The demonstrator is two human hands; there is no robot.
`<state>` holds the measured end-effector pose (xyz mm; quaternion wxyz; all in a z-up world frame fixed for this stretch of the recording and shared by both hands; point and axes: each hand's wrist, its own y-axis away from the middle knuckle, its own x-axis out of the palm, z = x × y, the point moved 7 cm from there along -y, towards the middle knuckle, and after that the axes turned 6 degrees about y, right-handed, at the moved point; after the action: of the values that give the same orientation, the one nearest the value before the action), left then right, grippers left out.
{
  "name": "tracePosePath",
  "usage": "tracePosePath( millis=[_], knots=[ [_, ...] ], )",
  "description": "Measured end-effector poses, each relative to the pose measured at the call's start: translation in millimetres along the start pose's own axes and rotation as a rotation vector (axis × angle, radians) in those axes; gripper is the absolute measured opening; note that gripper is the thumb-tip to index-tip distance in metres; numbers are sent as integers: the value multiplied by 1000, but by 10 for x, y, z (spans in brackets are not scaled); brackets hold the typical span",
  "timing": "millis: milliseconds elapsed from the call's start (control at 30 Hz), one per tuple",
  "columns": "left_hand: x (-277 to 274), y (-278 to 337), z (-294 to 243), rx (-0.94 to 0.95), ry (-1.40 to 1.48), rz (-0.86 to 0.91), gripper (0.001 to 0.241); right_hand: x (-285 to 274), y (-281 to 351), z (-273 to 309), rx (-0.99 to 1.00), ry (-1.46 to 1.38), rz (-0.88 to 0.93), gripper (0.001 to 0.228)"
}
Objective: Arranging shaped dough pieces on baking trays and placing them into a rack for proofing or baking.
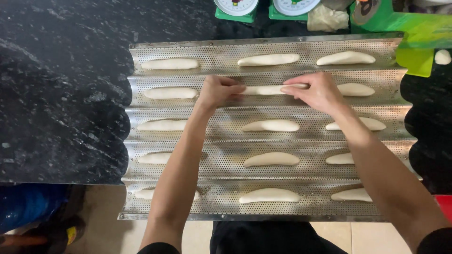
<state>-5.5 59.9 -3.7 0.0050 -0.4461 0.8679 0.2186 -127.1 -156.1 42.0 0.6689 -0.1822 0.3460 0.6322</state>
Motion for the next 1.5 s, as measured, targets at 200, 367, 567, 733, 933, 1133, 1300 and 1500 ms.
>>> tracePosePath(
  millis=[200, 367, 567, 733, 933, 1133, 1300, 1500],
  knots=[
    [-246, -407, 503, 36, -447, -247, 45, -82, 85, 12, 18, 121, -86, 18],
    [-214, -120, 395, 151, -300, -284, 47, -91, 185, 110, -59, 179, -78, 23],
    [37, 634, 170, 281, -113, -111, 32, 638, 333, 552, -204, 286, 124, 22],
    [409, 811, 15, 357, -128, 64, 33, 1013, 256, 274, -310, 363, 205, 26],
    [770, 828, -36, 64, 69, 293, 50, 368, 621, 401, -198, 237, 140, 37],
    [597, 816, -160, 150, 267, 264, 34, 401, 637, 67, -132, -105, 107, 34],
    [498, 682, 186, -21, 551, 230, 47, 382, 737, -28, -80, -216, 76, 33],
    [249, 650, 489, -59, -279, -61, 42, 330, 791, 9, -167, 285, -73, 22]
  ],
)
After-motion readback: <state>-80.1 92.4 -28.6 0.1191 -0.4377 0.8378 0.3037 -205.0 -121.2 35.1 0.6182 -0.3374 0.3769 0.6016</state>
